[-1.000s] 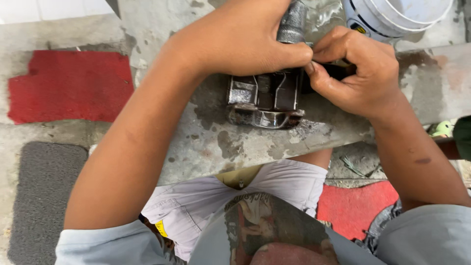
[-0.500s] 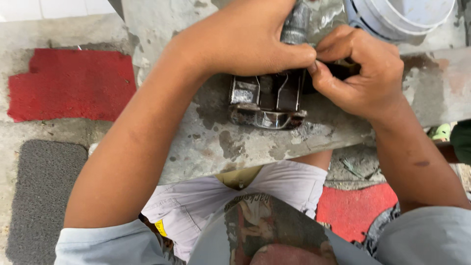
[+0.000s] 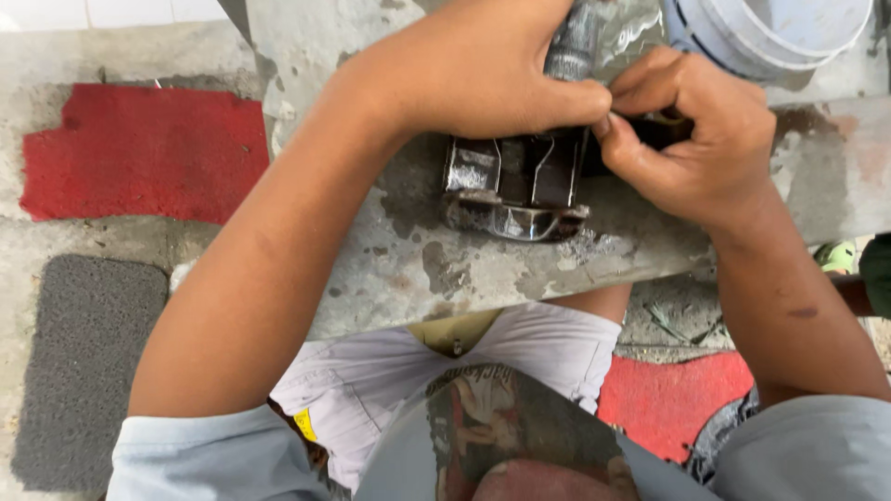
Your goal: The person scrubs a metal mechanical part with a small abrasive pad, repeatedly dipping the pad into a bucket of water. They rotate the part to clean multiple sides and crevices, then place it on the workbench.
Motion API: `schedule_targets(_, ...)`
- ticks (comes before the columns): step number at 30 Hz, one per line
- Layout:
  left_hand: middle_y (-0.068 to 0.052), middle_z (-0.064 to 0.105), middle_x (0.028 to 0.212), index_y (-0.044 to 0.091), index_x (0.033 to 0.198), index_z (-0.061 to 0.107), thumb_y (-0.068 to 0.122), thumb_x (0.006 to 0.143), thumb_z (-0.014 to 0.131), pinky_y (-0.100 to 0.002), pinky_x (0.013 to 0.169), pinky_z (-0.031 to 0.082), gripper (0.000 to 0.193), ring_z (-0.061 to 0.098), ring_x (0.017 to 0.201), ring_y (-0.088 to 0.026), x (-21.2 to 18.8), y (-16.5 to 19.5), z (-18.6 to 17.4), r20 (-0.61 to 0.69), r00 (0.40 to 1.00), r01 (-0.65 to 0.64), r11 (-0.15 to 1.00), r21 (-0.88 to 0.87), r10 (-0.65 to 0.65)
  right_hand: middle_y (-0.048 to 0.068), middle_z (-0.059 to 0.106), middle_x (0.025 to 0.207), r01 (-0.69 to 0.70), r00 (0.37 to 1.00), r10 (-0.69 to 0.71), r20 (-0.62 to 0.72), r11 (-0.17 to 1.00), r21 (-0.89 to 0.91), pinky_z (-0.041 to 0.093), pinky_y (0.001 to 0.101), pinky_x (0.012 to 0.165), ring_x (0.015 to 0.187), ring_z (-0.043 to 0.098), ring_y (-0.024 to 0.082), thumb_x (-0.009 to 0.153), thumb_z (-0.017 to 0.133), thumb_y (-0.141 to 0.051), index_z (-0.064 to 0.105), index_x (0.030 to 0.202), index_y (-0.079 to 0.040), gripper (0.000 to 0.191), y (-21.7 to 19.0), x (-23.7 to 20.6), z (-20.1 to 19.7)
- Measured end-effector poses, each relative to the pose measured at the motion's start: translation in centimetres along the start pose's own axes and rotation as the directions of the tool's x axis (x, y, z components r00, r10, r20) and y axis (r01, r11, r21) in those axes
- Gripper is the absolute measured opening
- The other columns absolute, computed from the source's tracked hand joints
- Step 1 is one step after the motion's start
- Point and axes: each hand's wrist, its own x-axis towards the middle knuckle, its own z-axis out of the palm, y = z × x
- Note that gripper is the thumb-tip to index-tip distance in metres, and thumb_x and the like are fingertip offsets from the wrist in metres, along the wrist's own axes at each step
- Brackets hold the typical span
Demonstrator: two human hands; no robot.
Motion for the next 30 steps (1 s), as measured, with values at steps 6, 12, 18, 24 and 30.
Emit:
schedule_targets(6,-0.025,0.070,0.113,-0.006,0.127,0.056,0.038,0.091,0.078,-0.042,0.087,0.056,0.061,0.072,0.103,-0.035,0.1,-0.4,-0.3,-0.031,0.997,-0.072,0.996,0.053,0.074,0.018,0.070,0.100,0.025,0.999,-0.027,0.026,0.998,0.049,0.053,0.0260,0.076,0.084,0.067,0.019,0.097,0.075,0.011,0.058,0.098,0.007,0.017,0.1,0.2,-0.2)
schedule_targets(12,-0.021,0.072,0.110,-0.001,0.125,0.058,0.041,0.085,0.074,-0.040,0.085,0.056,0.060,0.072,0.099,-0.031,0.1,-0.4,-0.2,0.023,0.994,0.105,0.994,0.024,-0.105,0.019,0.070,0.097,0.027,0.999,-0.028,0.033,0.999,0.032,0.053,0.0278,0.075,0.083,0.067,0.019,0.097,0.076,0.010,0.057,0.098,0.007,0.019,0.8,-0.3,0.1)
schedule_targets(18,-0.019,0.072,0.101,0.001,0.122,0.061,0.046,0.083,0.074,-0.039,0.078,0.055,0.061,0.072,0.089,-0.029,0.0,0.1,-0.1,0.111,0.959,0.264,0.964,-0.007,-0.262,0.017,0.070,0.101,-0.026,0.999,0.020,0.047,0.991,0.133,0.053,0.0243,0.079,0.088,0.067,0.016,0.105,0.074,0.011,0.056,0.099,0.007,0.019,1.1,-0.7,0.1)
schedule_targets(24,-0.021,0.071,0.100,-0.002,0.122,0.059,0.044,0.083,0.075,-0.041,0.077,0.055,0.063,0.071,0.088,-0.032,0.2,0.3,-0.1,0.077,0.979,0.187,0.982,0.006,-0.187,0.020,0.069,0.094,-0.063,0.997,0.059,0.046,0.994,0.090,0.050,0.0271,0.072,0.081,0.064,0.018,0.098,0.075,0.011,0.055,0.093,0.009,0.021,0.7,-0.5,-0.1)
schedule_targets(30,-0.023,0.070,0.114,-0.005,0.127,0.057,0.037,0.088,0.076,-0.041,0.088,0.056,0.060,0.071,0.103,-0.034,0.1,-0.1,0.0,-0.028,0.999,-0.027,0.997,0.066,0.029,0.018,0.068,0.096,-0.023,0.999,0.017,0.045,0.991,0.134,0.053,0.0266,0.077,0.085,0.066,0.018,0.103,0.075,0.011,0.055,0.096,0.007,0.021,0.8,-0.3,-0.1)
